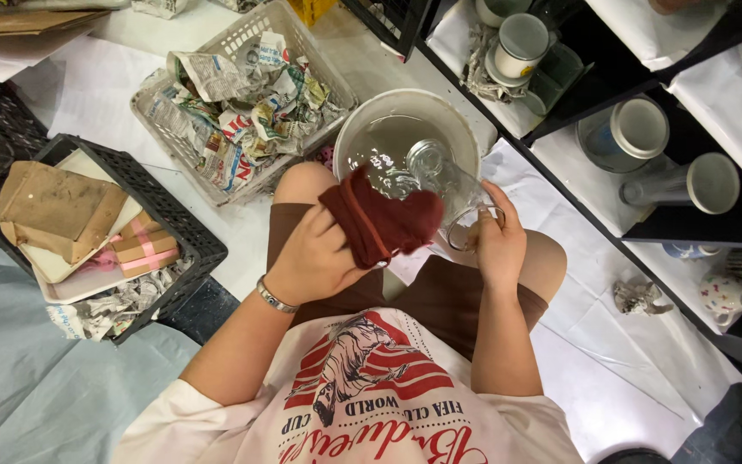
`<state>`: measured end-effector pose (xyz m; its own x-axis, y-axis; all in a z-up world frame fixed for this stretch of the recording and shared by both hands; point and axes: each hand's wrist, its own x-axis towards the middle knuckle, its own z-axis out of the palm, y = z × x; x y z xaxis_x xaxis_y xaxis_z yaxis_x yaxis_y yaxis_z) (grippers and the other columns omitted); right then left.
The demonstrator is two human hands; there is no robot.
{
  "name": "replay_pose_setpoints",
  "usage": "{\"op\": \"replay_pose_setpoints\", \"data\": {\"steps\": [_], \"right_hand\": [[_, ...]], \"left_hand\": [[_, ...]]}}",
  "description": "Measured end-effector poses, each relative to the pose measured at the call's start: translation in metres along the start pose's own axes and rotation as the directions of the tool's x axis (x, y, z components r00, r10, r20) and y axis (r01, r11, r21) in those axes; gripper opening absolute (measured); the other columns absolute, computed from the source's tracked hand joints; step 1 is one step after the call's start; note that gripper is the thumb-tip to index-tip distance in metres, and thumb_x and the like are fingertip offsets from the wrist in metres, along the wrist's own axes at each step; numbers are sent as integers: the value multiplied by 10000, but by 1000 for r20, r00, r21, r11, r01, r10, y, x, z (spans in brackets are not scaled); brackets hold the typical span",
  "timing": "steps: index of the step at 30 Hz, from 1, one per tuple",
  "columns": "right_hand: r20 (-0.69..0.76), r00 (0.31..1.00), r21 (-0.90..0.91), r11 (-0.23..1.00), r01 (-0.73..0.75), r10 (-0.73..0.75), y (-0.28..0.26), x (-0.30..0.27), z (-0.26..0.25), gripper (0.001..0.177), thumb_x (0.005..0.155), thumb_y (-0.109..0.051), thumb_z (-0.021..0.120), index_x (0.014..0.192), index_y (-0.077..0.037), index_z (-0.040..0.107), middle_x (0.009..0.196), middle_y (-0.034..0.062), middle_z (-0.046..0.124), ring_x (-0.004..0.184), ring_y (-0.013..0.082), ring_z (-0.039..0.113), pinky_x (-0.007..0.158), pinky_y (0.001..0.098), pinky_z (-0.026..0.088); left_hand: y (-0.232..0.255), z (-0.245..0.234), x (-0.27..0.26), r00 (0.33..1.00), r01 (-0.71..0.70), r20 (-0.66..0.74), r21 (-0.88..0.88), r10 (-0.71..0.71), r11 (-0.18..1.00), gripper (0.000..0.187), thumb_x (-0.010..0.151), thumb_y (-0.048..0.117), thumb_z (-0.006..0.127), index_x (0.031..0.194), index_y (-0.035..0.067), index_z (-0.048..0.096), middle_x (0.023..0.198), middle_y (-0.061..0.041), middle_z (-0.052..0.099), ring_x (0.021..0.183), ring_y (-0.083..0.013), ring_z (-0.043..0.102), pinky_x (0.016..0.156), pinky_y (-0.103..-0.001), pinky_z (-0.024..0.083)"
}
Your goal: The person washes a glass pitcher in a bucket of water using a red cloth, then dries it and places it on a shelf. The person also washes a small brown ceramic cup in the same bucket and dries it with the cloth.
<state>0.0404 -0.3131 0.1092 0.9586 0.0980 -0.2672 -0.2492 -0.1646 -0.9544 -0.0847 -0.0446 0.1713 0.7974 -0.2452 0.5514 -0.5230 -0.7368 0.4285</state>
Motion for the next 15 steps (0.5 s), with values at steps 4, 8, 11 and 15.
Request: {"op": "replay_pose_setpoints", "data": {"steps": [4,8,11,15], "right_hand": [[-34,999,-12,1000,29,-29,-19,-4,-5,405,1004,-28,540,1394,-93,622,621,12,546,501,87,461,477,259,401],[55,996,-155,985,81,-73,-33,-10,-14,377,1011,-42,558,1367,-105,666,607,10,528,512,77,468,493,255,411],[150,984,-199,973,121,-92,-39,-12,-17,392,982,-20,555,1342,-108,684,615,11,544,511,72,484,493,250,417],[272,962,-99,994,44,-16,-41,-15,-31,444,932,27,517,1327,-89,686,634,10,567,490,73,474,456,244,386]], "left_hand": [[1,20,-4,999,-21,47,3,20,1000,389,835,273,782,1191,130,720,1319,-131,610,1340,-414,505,1187,-570,390],[-12,40,-1,963,44,265,23,-49,999,348,903,283,772,1214,136,720,1252,-119,619,1270,-369,514,1155,-522,394],[-25,48,11,915,41,402,5,-40,999,319,948,286,759,1220,129,702,1228,-103,630,1250,-347,526,1167,-487,391],[-23,45,26,957,-160,239,-42,166,986,456,792,258,776,1204,93,672,1287,-162,624,1316,-392,496,1175,-506,345]]}}
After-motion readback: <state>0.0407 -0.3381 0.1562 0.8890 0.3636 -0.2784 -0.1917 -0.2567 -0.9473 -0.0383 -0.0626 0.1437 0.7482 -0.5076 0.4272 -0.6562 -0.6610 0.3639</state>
